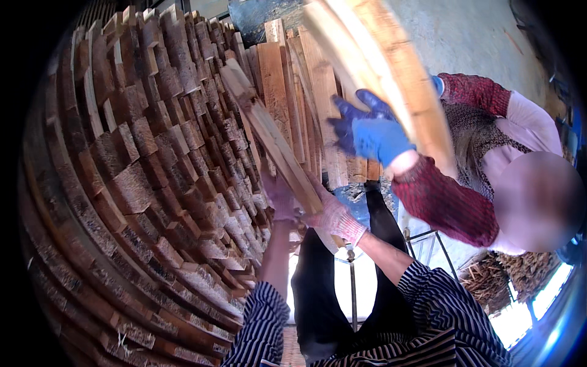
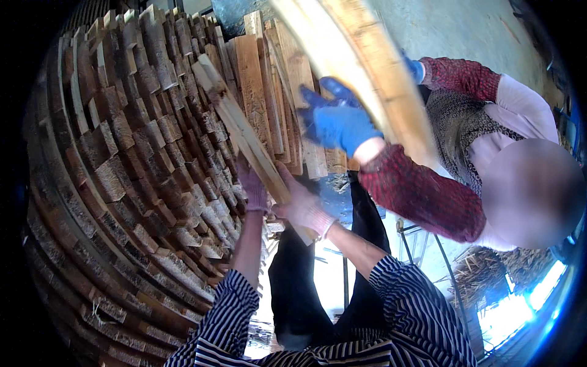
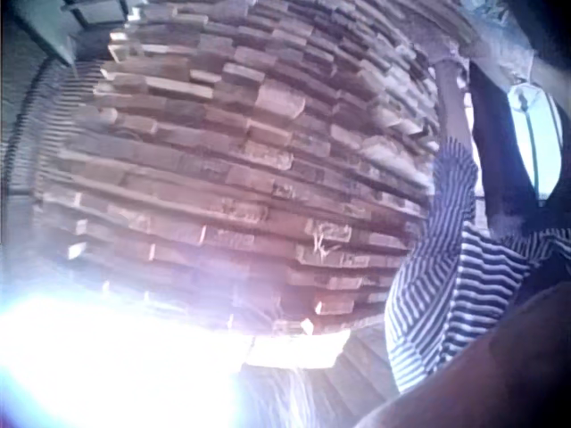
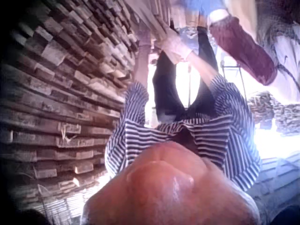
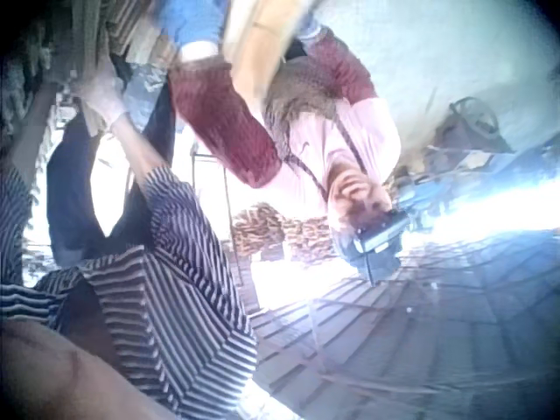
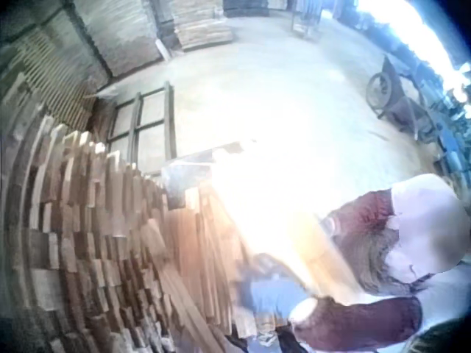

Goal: The person repeatedly picks up small wooden planks from a large pile and stacks them onto a metal cart. The person wears gloves and handles the wood by hand, organizing the planks into neat piles on the cart throughout the video.

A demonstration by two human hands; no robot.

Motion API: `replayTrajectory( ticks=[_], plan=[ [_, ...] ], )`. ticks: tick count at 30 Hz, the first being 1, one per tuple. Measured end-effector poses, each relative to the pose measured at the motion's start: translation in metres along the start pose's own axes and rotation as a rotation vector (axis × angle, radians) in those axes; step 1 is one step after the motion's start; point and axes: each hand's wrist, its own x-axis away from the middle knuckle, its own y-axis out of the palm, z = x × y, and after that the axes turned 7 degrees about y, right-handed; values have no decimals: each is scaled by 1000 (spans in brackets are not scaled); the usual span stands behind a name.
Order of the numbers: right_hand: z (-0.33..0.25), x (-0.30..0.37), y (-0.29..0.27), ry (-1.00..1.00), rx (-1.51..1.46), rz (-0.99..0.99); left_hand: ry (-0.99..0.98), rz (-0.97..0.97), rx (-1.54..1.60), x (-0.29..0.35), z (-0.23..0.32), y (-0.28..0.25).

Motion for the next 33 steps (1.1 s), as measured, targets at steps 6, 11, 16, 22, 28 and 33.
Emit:
replayTrajectory(
  ticks=[6,11,16,22,28,33],
  plan=[
    [-3,17,10,6,-10,-4,130,22,-221,-79,-42,-34],
    [17,25,3,-39,-120,63,283,-35,-537,-120,-71,-63],
    [21,43,-25,49,7,66,335,-46,-1056,-144,-46,-86],
    [65,57,-65,192,-146,221,-41,-256,-1431,-77,22,27],
    [70,53,-54,-12,-140,253,292,-181,-802,-72,-18,-51],
    [74,73,-58,-26,-177,288,218,-58,-1282,-38,28,-11]
  ],
)
